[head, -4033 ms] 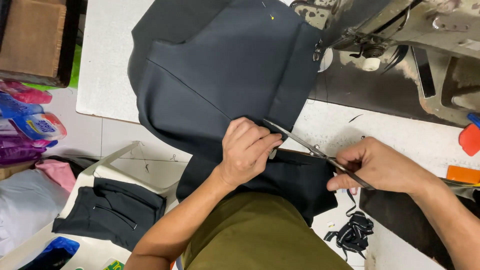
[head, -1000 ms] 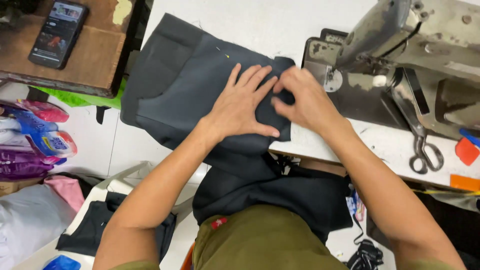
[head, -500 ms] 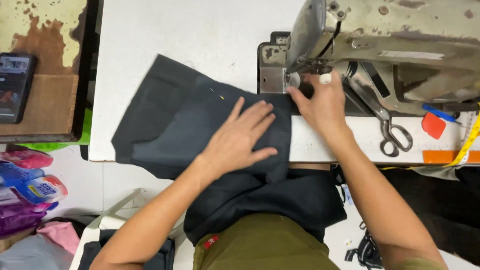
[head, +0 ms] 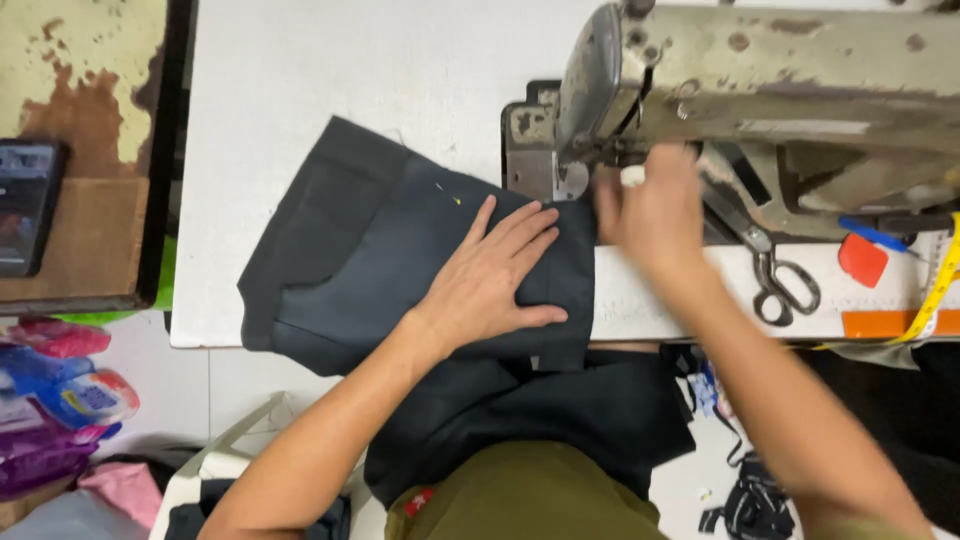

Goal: Trimming excess material from fabric pieces using scissors and preparing them for sewing at a workstation.

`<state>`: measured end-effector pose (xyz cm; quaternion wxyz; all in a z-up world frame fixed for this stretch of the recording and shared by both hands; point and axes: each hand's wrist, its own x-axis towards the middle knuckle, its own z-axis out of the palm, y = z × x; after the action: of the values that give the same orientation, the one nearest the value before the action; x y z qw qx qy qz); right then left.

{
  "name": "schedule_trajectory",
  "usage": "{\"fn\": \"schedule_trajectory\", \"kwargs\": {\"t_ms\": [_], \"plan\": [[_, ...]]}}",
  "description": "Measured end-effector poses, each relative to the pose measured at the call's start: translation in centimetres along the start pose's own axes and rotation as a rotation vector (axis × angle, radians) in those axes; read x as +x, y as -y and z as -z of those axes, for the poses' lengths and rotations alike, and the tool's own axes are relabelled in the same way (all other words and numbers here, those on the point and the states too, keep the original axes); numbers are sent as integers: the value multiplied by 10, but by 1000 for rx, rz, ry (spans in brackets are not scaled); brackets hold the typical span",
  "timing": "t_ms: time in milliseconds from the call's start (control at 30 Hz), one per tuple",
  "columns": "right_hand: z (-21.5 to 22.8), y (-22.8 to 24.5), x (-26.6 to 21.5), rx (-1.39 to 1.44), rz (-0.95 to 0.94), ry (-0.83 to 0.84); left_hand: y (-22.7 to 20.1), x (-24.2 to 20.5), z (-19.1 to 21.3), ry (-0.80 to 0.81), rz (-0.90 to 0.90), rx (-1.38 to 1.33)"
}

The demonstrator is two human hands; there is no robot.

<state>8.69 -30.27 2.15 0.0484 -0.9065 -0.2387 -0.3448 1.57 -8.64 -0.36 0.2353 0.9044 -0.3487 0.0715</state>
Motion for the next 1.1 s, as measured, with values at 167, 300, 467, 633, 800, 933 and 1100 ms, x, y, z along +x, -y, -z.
{"fn": "schedule_trajectory", "kwargs": {"t_ms": [167, 300, 467, 633, 800, 933, 1100], "plan": [[19, 39, -55, 447, 35, 261, -3, 0, 1, -23, 2, -42], [28, 33, -54, 447, 0, 370, 4, -1, 1, -55, 78, -210], [16, 21, -47, 368, 35, 331, 11, 12, 3, 8, 23, 1], [9, 13, -42, 398, 13, 350, 16, 22, 2, 25, 36, 6], [7, 10, -42, 413, 6, 384, 15, 23, -1, 44, 60, 13], [6, 9, -41, 440, 0, 371, 15, 23, -1, 44, 66, 25], [-40, -28, -49, 493, 10, 383, 12, 24, -1, 29, 70, 45]]}}
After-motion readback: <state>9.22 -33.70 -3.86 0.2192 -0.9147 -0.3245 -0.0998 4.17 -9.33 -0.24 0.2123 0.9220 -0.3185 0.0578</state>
